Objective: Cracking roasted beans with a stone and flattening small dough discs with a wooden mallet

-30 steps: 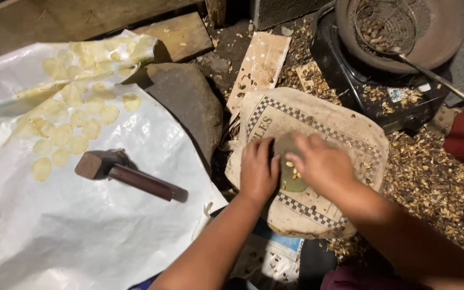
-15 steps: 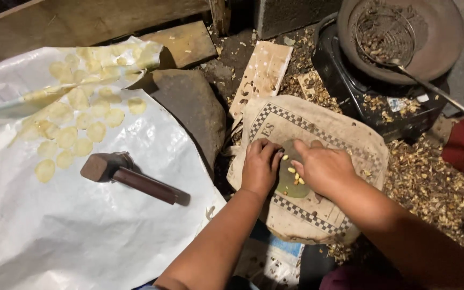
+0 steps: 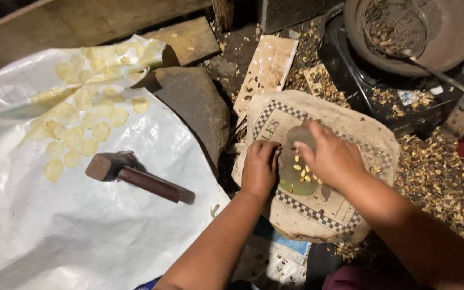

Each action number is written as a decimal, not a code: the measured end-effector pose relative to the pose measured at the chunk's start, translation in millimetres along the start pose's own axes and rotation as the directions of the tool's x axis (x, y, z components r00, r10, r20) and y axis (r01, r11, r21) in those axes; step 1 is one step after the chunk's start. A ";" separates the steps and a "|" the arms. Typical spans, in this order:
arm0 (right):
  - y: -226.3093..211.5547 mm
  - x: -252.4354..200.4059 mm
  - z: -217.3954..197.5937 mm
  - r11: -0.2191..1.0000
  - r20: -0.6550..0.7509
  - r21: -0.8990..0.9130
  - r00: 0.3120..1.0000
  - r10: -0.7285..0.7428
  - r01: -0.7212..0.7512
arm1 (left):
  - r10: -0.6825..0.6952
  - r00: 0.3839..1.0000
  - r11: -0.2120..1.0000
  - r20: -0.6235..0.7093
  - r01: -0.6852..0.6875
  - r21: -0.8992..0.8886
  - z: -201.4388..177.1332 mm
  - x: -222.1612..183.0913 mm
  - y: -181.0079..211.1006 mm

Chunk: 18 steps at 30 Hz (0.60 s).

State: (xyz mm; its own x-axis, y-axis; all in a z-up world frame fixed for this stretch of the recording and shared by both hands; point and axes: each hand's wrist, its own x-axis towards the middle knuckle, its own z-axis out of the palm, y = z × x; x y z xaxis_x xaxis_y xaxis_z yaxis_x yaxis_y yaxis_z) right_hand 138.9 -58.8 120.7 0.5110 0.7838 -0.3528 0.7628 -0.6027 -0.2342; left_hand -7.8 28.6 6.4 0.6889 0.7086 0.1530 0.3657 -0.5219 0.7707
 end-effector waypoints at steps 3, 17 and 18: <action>17.7 16.1 9.5 0.980 0.130 0.114 0.981 0.146 -0.161 | 0.014 1.000 0.998 0.001 -0.014 -0.059 1.5 3.0 0.9; -15.9 -1.0 0.0 0.991 -0.043 -0.035 0.990 -0.134 0.132 | -0.158 0.986 0.985 0.054 0.154 0.076 -20.7 -11.1 41.9; -13.2 1.4 5.2 0.991 -0.047 -0.034 0.990 -0.135 0.133 | -0.156 0.986 0.985 0.052 0.152 0.078 -16.2 -18.0 42.5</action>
State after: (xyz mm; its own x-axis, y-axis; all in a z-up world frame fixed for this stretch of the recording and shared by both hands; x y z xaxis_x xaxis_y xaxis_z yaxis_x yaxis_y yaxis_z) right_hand 127.4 -50.6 118.6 0.4216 0.8639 -0.2754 0.8369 -0.4877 -0.2486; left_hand -14.8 1.4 46.4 0.6553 0.7554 -0.0018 0.5135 -0.4437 0.7345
